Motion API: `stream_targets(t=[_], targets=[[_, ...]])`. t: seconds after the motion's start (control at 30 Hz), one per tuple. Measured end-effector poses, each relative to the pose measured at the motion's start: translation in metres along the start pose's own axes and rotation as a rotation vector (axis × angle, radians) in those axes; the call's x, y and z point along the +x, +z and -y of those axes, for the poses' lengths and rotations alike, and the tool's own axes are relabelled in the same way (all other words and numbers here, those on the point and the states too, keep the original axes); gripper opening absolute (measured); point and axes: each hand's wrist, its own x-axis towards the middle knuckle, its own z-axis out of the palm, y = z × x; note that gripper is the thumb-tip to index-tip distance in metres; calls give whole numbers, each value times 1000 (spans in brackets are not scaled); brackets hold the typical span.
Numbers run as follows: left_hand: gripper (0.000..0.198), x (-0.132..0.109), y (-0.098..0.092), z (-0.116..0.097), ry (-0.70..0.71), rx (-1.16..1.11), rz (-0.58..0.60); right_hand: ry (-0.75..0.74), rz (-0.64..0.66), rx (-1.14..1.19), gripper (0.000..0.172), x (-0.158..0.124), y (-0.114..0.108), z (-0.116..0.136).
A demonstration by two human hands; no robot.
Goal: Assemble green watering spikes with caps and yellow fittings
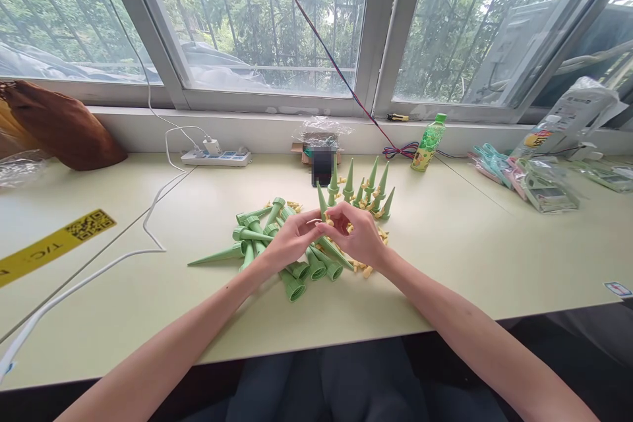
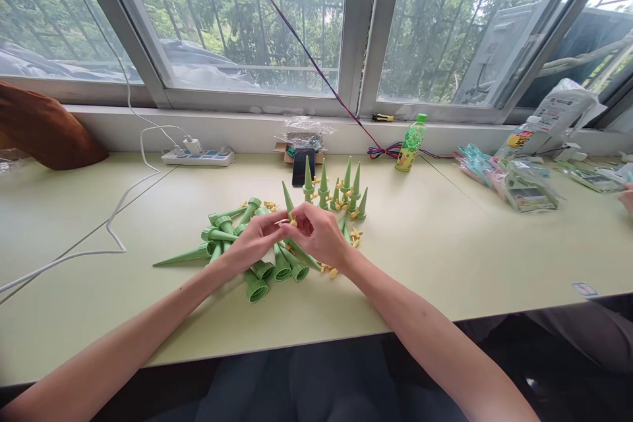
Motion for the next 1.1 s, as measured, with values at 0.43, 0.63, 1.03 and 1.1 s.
stream_targets(t=[0.43, 0.63, 1.03, 1.1], targets=[[34, 0, 3, -1, -4, -40, -37, 36, -120, 30, 29, -2, 7, -1], [32, 2, 5, 1, 29, -76, -55, 25, -129, -32, 29, -2, 7, -3], [26, -1, 8, 9, 156, 50, -223, 22, -172, -87, 35, -3, 8, -10], [26, -1, 8, 10, 173, 53, -230, 23, -176, -83, 35, -3, 8, -9]])
